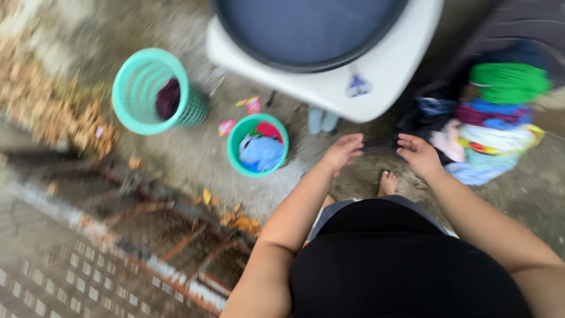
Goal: The person sorts clothes from a chair into buckets, cuts open detergent packets with scissors, and pours the powder into a large basin of water.
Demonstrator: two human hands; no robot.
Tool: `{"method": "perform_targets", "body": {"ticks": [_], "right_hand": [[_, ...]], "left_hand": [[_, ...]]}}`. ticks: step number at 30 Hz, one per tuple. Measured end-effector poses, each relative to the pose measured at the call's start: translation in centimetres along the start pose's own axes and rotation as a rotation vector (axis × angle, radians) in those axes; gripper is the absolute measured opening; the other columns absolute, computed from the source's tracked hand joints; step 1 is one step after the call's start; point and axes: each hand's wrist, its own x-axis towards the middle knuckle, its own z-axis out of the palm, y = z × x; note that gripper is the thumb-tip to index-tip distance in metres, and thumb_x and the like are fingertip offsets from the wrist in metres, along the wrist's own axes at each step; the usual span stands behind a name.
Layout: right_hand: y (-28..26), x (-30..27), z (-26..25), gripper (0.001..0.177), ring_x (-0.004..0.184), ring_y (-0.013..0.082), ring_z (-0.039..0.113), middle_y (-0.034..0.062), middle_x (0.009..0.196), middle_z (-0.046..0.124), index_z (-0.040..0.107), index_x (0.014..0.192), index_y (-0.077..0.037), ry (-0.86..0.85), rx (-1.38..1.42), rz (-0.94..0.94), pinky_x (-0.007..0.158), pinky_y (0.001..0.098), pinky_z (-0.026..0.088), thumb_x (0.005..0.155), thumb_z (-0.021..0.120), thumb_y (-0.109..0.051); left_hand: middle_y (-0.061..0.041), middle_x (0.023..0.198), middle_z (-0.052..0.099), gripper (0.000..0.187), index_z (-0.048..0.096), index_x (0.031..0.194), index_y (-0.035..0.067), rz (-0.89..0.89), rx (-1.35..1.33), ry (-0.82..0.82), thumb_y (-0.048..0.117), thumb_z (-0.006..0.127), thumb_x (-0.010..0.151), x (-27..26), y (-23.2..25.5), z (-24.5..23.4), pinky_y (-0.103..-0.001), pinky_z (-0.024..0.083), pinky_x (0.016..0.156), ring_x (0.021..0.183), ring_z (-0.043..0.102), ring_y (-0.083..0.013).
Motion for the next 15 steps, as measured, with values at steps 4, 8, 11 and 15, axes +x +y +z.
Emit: {"method": "perform_targets", "body": {"ticks": [4, 8, 11, 15], "right_hand": [[3.0, 1.2, -7.3, 0.052, 0.126, 0.0197, 0.063, 0.0107, 0.133, 0.068, 0.059, 0.14, -0.004, 0.164, 0.1, -0.111, 0.104, 0.0314, 0.05, 0.089, 0.07, -0.006], [4.4, 1.4, -14.5, 0.051, 0.125, 0.0248, 0.069, 0.0104, 0.133, 0.072, 0.064, 0.138, -0.009, 0.376, -0.227, -0.115, 0.108, 0.0369, 0.051, 0.089, 0.074, -0.013], [3.5, 2.2, -19.7, 0.057, 0.137, 0.0331, 0.062, 0.0122, 0.143, 0.066, 0.064, 0.146, -0.02, 0.435, -0.481, -0.008, 0.118, 0.0402, 0.048, 0.09, 0.075, -0.02], [-0.4, 4.2, -24.8, 0.103, 0.154, 0.0442, 0.016, 0.0167, 0.17, 0.019, 0.044, 0.163, -0.032, 0.35, -0.859, 0.04, 0.124, 0.056, 0.024, 0.069, 0.087, -0.028]], "left_hand": [[-0.003, 0.145, 0.058, 0.059, 0.052, 0.146, 0.024, -0.068, 0.089, -0.061, 0.05, 0.061, 0.093, 3.0, 3.0, 5.0, -0.045, 0.041, 0.1, 0.127, 0.055, -0.0184], [-0.002, 0.145, 0.059, 0.058, 0.055, 0.145, 0.024, -0.088, 0.2, -0.082, 0.047, 0.063, 0.092, 5.7, 4.7, 10.2, -0.044, 0.04, 0.1, 0.126, 0.057, -0.0191], [-0.001, 0.142, 0.06, 0.057, 0.055, 0.145, 0.024, -0.113, 0.242, -0.067, 0.044, 0.065, 0.092, 8.7, 5.4, 13.8, -0.044, 0.039, 0.1, 0.126, 0.057, -0.0186], [-0.004, 0.124, 0.067, 0.054, 0.06, 0.142, 0.019, -0.12, 0.263, 0.0, 0.033, 0.069, 0.091, 13.6, 4.5, 18.1, -0.044, 0.044, 0.095, 0.115, 0.06, -0.0192]]}}
